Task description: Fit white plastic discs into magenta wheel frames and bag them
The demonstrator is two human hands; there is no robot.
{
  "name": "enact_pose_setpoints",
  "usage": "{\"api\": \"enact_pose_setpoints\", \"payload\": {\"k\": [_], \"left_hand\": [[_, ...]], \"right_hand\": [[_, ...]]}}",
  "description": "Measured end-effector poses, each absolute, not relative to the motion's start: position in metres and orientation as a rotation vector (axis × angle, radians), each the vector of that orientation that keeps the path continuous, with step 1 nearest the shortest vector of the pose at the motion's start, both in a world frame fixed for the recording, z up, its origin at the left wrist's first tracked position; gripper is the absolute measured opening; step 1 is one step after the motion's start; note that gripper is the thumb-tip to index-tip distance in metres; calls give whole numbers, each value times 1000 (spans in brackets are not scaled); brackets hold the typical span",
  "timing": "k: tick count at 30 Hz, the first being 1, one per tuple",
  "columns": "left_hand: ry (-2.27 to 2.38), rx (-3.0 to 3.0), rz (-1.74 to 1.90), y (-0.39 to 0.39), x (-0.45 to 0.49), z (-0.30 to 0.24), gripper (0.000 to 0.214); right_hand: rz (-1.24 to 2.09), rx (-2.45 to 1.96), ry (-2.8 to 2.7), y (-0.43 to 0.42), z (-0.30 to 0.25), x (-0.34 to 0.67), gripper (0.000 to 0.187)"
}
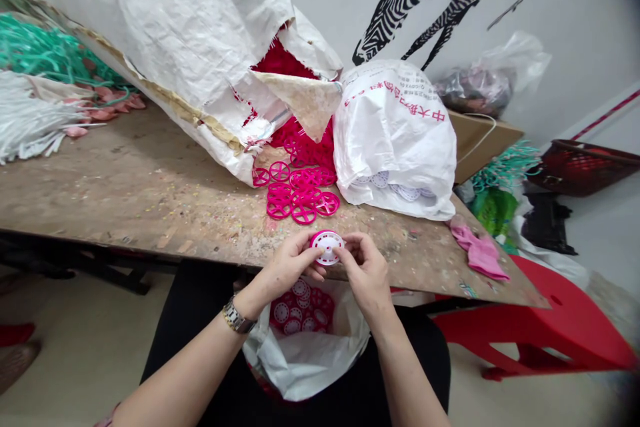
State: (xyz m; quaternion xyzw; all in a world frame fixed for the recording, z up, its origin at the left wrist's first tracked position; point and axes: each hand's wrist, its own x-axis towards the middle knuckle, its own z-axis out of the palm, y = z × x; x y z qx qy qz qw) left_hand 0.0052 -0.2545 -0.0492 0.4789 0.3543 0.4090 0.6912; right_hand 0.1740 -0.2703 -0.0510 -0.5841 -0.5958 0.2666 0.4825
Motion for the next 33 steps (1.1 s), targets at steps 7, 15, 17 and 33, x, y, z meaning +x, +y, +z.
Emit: {"api": "enact_pose_setpoints", "payload": {"k": [7,15,17,33], "left_hand": [[799,1190,864,-260,2,-47,34],[953,1743,996,-270,5,-40,25],[968,1742,998,-271,6,-40,26],[876,1401,863,-275,7,-38,45]], "right_hand": [[1012,-1277,-1407,-282,-40,172,25],[819,-1321,-1420,-298,-38,167,12],[814,-1324,-1422,-298,-38,168,11],[962,-1251,-1392,-298,-39,168,20]]}}
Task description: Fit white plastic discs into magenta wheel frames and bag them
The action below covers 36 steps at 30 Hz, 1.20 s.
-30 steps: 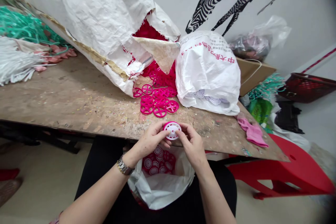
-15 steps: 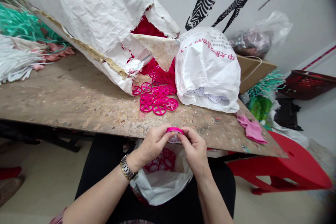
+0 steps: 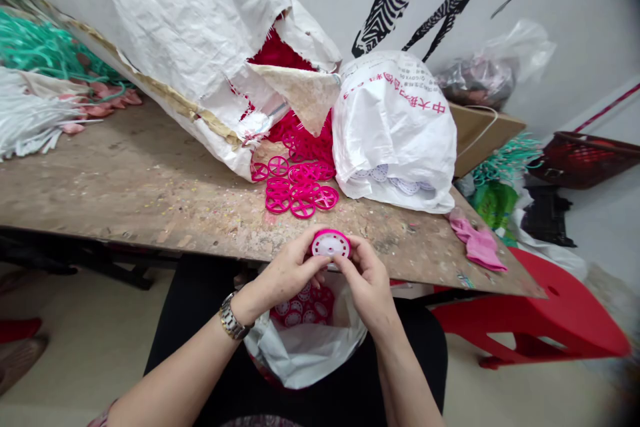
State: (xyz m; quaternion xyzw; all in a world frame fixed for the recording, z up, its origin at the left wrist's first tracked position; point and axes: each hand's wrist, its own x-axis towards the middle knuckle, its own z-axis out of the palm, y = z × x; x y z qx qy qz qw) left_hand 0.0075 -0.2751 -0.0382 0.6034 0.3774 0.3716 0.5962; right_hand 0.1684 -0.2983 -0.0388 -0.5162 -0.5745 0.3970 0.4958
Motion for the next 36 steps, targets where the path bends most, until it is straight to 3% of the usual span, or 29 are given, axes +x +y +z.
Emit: {"api": "enact_pose_setpoints", "payload": {"k": [4,15,23,27,32,36], "left_hand": [[935,1455,900,-277,9,-43,47],[899,1726,844,-276,6,-40,36],[897,1900,863,-279,9,-41,23],[838,2038,771,-270,1,-40,29],[1190,2361,897,-241,-13,-41,33],[1579,2548,712,-215,-14,-47,25]], "right_hand": [[830,-1287,-1395,-300,-44,166,15],[847,-1318,-1367,-298,-46,168,13],[915,-1319,-1261,-302,-53,167,14],[1057,-1327,-1345,-303,-45,180,16],[1111,-1425,-1719,-314,-34,200,17],[976,-1530,-1927,-321,-38,208,24]]}}
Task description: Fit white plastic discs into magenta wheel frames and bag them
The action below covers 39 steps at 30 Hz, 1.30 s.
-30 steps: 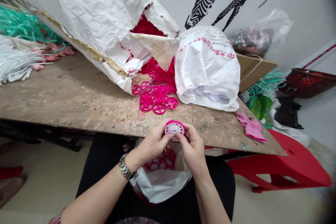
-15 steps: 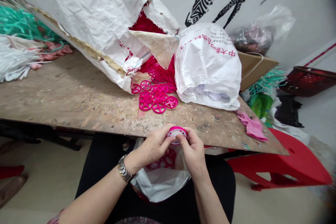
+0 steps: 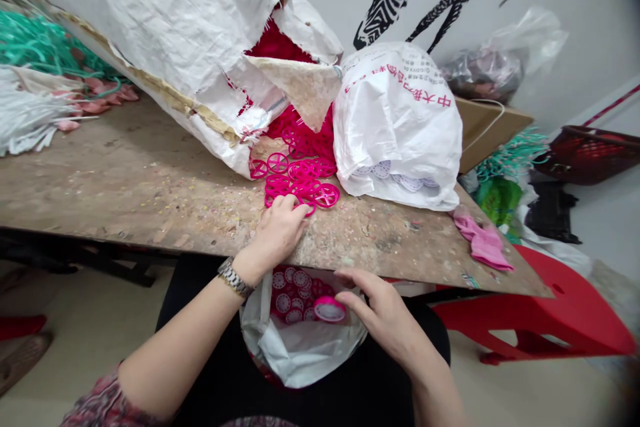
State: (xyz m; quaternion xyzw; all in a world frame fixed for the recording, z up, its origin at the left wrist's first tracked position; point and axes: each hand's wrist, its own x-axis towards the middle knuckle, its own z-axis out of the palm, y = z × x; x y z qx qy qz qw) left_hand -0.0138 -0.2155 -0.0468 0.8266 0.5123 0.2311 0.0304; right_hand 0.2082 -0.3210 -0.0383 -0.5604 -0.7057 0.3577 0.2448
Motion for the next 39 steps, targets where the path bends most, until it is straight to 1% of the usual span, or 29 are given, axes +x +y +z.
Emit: {"api": "enact_pose_setpoints", "payload": {"k": [5,8,10,13,16,19,21,24,28,33,36,38,39], "left_hand": [[1709,2681,495,-195,-10,-56,21],[1673,2708,498,-191,-10,-59,20],[1602,2680,561,-192,-11,-60,19],[1405,2497,759,-198,-13,-57,16],[1123,2156,925,-210,-14,-50,16],[919,1812,907,-223,-14,-41,18],[844,1642,862,-230,-13,-35,20],[853,1537,855,-237,-11,-30,22],[944,1557,886,-240,-8,-35,26],[913,1330,891,-237,2,-51,33],[940,1237,955,-233,6,-59,31],[943,1191,973,-231,6,-63,30],[944,1181,977,-230,6,-64,30]], "right_hand": [[828,-1512,-1917,-320,-48,207,22],[810,-1471,-1914,-320,-50,203,20],[805,-1440,-1908,-320,-50,202,18],[780,-1412,-1849,-316,-50,200,19],[723,-1412,-1714,-307,-49,198,25],[719,-1401,-1613,-293,-46,193,35],[749,-1370,-1597,-285,-44,187,32],[836,-1318,-1558,-274,-42,180,18],[896,-1327,-1478,-266,-41,174,17],[910,-1304,-1594,-255,-38,181,21],[787,-1390,-1635,-234,-35,200,30],[595,-1543,-1677,-211,-35,219,33],[449,-1659,-1732,-197,-35,231,33]]}}
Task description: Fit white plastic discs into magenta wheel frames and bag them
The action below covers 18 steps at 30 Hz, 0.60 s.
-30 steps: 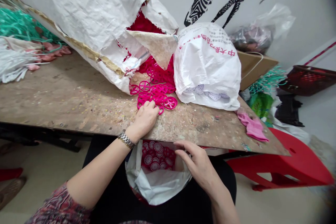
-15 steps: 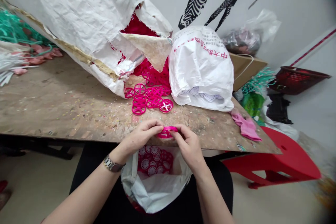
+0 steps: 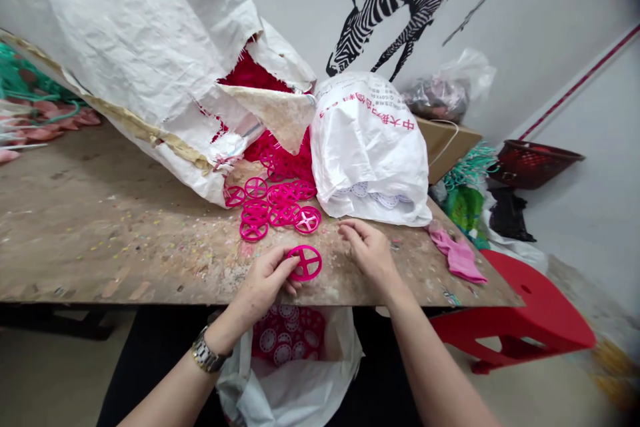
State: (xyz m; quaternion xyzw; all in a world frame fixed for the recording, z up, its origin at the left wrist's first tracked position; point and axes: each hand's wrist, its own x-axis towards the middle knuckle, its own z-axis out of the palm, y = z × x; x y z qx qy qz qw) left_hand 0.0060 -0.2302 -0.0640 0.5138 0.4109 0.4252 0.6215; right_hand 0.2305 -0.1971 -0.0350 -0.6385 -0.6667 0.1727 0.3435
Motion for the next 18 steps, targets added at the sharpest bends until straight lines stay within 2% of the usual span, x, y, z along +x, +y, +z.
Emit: {"api": "enact_pose_setpoints", "payload": {"k": [8,12,18], "left_hand": [[944,1170,961,-230,3,-68,35],[952,1113,978,-229,3,-68,37],[991,1083,977,-229,4,-65,40]], "right_hand": [[189,-2103,-1671,-86,-39,295,31],[123,-2261,-1558,-54,-37,301,40],[113,-2388,-1453,-30,-39,295,66]]}}
